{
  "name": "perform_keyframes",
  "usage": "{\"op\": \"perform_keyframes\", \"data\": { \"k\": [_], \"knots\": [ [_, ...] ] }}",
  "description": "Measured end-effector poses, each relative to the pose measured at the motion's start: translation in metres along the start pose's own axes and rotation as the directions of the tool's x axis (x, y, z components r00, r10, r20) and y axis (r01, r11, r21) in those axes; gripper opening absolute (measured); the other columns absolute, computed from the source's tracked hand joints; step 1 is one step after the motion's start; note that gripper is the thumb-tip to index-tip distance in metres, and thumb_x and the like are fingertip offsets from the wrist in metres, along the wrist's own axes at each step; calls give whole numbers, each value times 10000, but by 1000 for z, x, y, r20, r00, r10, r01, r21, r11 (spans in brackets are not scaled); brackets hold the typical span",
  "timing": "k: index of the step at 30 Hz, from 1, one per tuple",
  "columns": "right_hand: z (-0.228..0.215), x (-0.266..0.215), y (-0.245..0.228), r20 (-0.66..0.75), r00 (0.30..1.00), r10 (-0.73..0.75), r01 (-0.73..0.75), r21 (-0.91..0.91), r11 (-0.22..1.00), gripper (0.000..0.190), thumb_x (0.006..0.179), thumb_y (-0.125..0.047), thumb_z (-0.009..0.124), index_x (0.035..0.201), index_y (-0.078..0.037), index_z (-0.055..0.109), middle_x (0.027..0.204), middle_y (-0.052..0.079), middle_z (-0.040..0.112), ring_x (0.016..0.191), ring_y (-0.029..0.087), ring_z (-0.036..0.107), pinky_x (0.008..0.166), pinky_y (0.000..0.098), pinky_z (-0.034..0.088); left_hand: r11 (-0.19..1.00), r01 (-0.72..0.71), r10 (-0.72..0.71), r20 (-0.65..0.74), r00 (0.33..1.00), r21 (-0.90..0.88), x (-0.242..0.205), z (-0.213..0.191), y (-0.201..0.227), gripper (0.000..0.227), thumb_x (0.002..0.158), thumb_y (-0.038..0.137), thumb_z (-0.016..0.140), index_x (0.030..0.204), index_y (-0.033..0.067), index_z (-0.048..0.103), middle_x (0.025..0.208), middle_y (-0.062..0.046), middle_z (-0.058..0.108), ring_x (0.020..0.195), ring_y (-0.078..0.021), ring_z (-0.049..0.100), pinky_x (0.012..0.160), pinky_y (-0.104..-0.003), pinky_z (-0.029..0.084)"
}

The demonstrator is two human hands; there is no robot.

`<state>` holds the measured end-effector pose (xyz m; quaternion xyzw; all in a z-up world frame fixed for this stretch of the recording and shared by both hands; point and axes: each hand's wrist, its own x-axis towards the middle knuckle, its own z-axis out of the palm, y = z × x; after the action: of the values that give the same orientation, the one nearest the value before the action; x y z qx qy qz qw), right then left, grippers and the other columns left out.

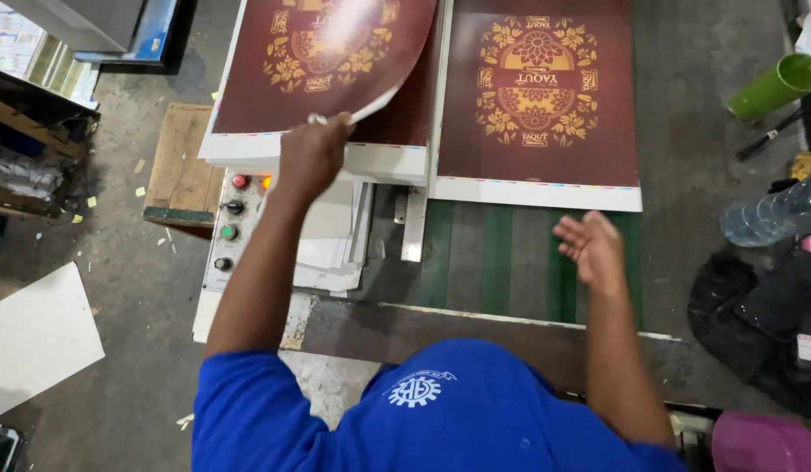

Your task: The person repeatedly picks up large, maroon-colored printed sheets from a pile on a machine and places them onto a separate stack on the right side of the table. The sheets feature a gold decorative design and the word 'YAOUT'.

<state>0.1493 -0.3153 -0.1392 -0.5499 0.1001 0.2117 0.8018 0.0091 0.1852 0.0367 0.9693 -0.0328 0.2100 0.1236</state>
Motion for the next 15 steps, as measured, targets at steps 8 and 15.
{"op": "perform_keyframes", "data": {
  "k": [8,15],
  "knots": [
    [98,-102,22,573,818,55,-18,-70,997,673,938,-272,635,1520,-77,359,1259,155,708,1032,227,757,713,322,630,959,-282,285,97,954,-42,-38,51,164,344,952,279,641,1132,-12,674,753,-132,693,663,-307,697,590,-470,539],
    [74,-112,35,278,961,8,-30,76,997,389,1002,-204,628,1327,-27,506,1064,127,704,817,215,700,597,343,605,854,-458,463,-43,885,-246,-23,43,200,462,887,467,683,882,6,659,848,-182,686,724,-350,688,676,-465,573]
  ]
}}
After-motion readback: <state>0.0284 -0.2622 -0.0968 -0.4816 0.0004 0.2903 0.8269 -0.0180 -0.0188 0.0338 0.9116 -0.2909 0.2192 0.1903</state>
